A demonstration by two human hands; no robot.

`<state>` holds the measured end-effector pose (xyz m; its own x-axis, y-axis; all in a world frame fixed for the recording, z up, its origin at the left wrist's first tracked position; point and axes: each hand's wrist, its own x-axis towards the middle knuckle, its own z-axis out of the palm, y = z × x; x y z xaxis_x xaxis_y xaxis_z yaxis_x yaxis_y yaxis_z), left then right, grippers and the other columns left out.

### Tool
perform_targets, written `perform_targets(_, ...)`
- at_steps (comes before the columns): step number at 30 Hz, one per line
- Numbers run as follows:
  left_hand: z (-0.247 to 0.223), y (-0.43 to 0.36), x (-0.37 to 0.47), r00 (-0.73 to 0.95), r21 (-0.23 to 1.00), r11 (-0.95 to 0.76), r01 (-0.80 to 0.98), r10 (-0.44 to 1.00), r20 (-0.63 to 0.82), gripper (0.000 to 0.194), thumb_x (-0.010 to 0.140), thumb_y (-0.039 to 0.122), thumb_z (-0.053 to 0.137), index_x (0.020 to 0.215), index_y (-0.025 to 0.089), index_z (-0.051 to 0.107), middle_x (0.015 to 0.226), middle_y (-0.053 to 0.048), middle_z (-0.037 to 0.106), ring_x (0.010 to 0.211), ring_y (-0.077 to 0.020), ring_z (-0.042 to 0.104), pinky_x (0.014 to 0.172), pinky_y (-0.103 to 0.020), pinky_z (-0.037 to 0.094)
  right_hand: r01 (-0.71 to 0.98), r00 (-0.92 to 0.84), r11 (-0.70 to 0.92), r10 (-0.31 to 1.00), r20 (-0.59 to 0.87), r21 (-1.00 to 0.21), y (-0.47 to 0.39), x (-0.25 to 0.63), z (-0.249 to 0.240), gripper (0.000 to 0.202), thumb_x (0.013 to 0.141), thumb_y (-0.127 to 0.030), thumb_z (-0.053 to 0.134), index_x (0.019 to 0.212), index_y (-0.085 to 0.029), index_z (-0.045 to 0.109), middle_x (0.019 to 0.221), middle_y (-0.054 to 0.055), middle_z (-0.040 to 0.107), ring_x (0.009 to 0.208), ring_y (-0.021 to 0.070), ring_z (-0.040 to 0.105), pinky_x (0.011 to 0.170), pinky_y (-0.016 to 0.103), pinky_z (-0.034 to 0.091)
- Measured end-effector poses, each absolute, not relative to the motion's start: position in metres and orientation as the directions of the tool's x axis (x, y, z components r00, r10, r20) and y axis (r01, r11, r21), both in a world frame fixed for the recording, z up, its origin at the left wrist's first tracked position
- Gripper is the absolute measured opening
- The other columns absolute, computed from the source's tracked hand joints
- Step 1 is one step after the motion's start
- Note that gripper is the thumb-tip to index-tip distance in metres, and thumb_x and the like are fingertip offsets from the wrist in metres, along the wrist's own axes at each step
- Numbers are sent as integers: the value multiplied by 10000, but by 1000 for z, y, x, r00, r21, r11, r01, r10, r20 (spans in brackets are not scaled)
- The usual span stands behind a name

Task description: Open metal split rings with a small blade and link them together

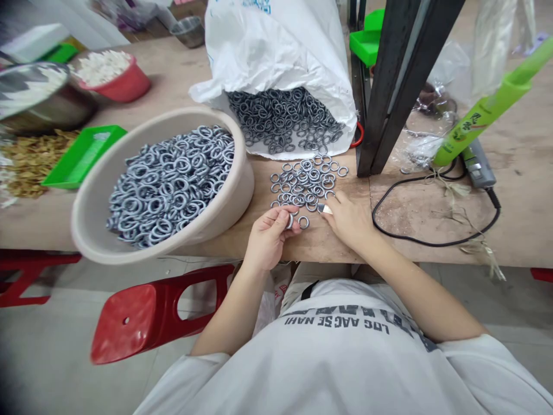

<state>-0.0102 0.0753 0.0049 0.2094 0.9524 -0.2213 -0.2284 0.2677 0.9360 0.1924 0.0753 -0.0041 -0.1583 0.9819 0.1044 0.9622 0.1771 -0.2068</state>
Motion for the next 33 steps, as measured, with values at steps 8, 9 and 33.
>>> perform_targets(8,1,76,2,199,913,325,-247,939,-281,268,833,426,680,860,171,603,766,9,579,594,-73,502,539,-194,387,969,-120,134,990,79,-210,79,196,-5,262,971,-366,502,1124,-214,651,1104,108,636,801,251,620,600,345,304)
perform_targets(9,2,77,3,185,927,305,-219,946,-267,262,837,424,679,856,172,608,757,12,574,599,-71,493,544,-191,371,968,-112,126,991,77,-218,80,196,-5,258,964,-370,517,1114,-210,654,1113,114,633,788,246,613,597,340,303)
perform_targets(33,18,63,27,454,901,428,-65,817,-356,336,797,468,670,717,157,572,657,9,578,531,-70,478,477,-184,368,-124,-156,-100,985,-80,-987,59,179,32,357,840,-540,690,845,-203,573,659,-34,583,574,127,560,562,267,471)
